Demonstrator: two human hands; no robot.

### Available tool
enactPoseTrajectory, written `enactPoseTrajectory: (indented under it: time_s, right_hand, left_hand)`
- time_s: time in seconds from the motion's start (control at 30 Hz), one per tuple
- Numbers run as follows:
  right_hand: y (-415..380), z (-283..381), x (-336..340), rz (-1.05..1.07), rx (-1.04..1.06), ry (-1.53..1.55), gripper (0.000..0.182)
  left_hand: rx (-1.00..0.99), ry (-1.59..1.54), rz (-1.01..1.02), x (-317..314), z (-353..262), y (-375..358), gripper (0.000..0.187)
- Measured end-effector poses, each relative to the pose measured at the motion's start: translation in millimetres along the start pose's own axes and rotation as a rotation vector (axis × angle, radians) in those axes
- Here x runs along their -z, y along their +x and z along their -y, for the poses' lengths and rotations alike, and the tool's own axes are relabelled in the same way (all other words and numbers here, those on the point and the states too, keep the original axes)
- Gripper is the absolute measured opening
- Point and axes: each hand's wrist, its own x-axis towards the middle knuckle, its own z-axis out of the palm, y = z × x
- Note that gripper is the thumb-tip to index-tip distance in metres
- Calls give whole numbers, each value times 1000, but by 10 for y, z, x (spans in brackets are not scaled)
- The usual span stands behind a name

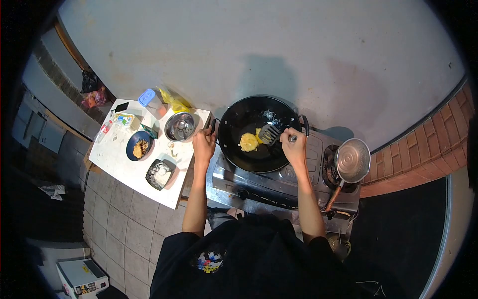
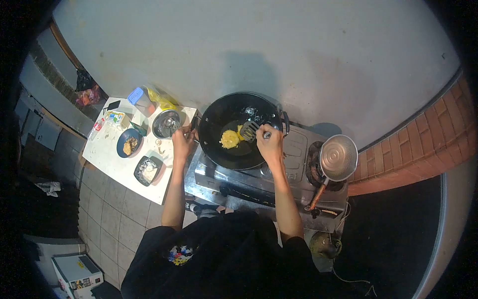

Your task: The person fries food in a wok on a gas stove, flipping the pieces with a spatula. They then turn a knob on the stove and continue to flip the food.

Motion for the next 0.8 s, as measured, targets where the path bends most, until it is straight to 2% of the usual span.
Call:
enactPoseTrajectory:
  time_s: [0.8]
  right_hand:
    - [119, -217, -77, 115, -63, -6, 18]
  left_hand:
    - [19, -24, 42, 79, -128, 12, 24]
